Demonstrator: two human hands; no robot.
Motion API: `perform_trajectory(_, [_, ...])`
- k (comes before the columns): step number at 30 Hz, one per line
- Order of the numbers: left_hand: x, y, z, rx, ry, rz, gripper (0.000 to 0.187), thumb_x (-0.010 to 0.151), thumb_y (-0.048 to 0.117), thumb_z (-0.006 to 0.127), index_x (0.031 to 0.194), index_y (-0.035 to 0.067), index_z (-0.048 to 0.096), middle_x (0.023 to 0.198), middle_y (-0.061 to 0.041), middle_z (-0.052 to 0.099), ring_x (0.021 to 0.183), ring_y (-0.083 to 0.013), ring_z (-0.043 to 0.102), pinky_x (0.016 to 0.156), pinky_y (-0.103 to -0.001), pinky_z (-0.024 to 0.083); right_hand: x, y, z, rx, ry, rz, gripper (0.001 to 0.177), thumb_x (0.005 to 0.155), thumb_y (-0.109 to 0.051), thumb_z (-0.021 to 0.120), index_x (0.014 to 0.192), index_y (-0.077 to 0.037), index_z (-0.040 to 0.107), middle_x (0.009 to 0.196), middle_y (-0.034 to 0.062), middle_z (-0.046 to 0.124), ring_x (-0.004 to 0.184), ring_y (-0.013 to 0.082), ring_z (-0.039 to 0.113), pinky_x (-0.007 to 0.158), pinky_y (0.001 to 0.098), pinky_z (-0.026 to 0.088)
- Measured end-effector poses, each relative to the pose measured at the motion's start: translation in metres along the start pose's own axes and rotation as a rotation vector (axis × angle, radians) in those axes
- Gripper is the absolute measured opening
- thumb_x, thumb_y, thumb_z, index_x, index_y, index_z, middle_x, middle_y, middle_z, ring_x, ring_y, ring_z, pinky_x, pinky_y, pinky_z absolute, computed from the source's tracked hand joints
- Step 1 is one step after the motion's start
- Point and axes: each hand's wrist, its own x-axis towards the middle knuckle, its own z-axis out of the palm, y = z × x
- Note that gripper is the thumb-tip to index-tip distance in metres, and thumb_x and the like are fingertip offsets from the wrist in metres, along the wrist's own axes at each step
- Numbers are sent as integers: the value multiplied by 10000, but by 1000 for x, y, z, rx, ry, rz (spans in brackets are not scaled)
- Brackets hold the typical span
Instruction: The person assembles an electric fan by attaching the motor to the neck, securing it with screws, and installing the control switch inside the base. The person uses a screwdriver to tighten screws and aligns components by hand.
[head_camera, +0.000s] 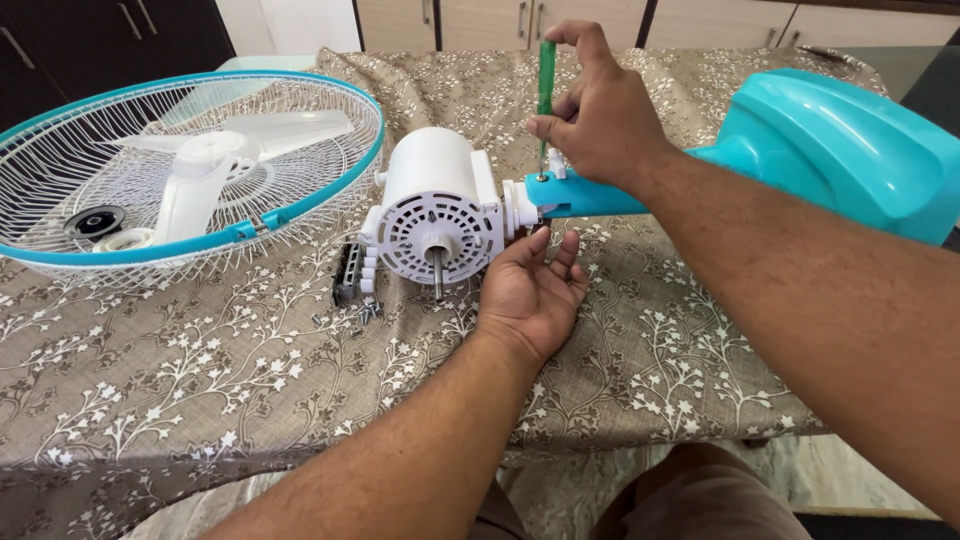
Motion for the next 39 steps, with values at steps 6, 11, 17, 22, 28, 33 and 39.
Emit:
perform_trajectory(6, [-3,1,2,11,25,3,169,932,124,624,1097,132,592,1002,-18,647,959,-156,661,792,-331,460,0,4,0,7,-8,-40,699,888,-132,842,1403,-133,370,865,122,752,767,208,771,654,316,613])
perform_trajectory(11, [-4,0,3,10,16,10,173,927,125,620,1097,141,598,993,-5,645,944,-153,659,787,-330,460,9,6,2,143,42,-94,437,1096,-138,786,1380,-85,458,1090,106,773,858,175,783,702,323,605])
perform_trajectory(17, [-3,1,2,5,6,8,167,928,120,622,1093,135,598,987,-5,641,930,-153,660,782,-326,468,11,4,-5,62,103,-74,492,936,-127,822,1331,-70,534,846,116,721,734,158,722,627,308,585])
perform_trajectory(22, [-6,0,4,12,22,13,163,927,121,623,1088,139,601,971,-4,638,919,-149,657,779,-326,469,13,8,-4,179,115,-250,299,1031,-45,755,1274,-20,583,1064,71,745,932,128,743,770,296,618])
perform_trajectory(28, [-6,0,5,20,13,18,162,924,121,628,1081,151,602,963,7,638,905,-146,659,764,-324,468,10,4,-6,254,52,35,292,956,-136,814,1196,-63,665,833,54,703,750,112,688,649,290,569])
perform_trajectory(33, [-2,-1,1,22,13,11,168,927,124,630,1089,151,595,965,4,635,897,-147,658,765,-326,469,14,0,-4,79,115,-67,259,969,-126,823,1181,-59,689,843,49,704,743,115,677,629,294,554])
perform_trajectory(39, [8,-1,-4,13,31,5,152,937,119,622,1084,138,588,942,-5,624,867,-145,640,764,-330,472,11,-3,-9,196,91,38,277,963,-108,757,1209,-48,643,851,30,715,744,94,718,634,281,601])
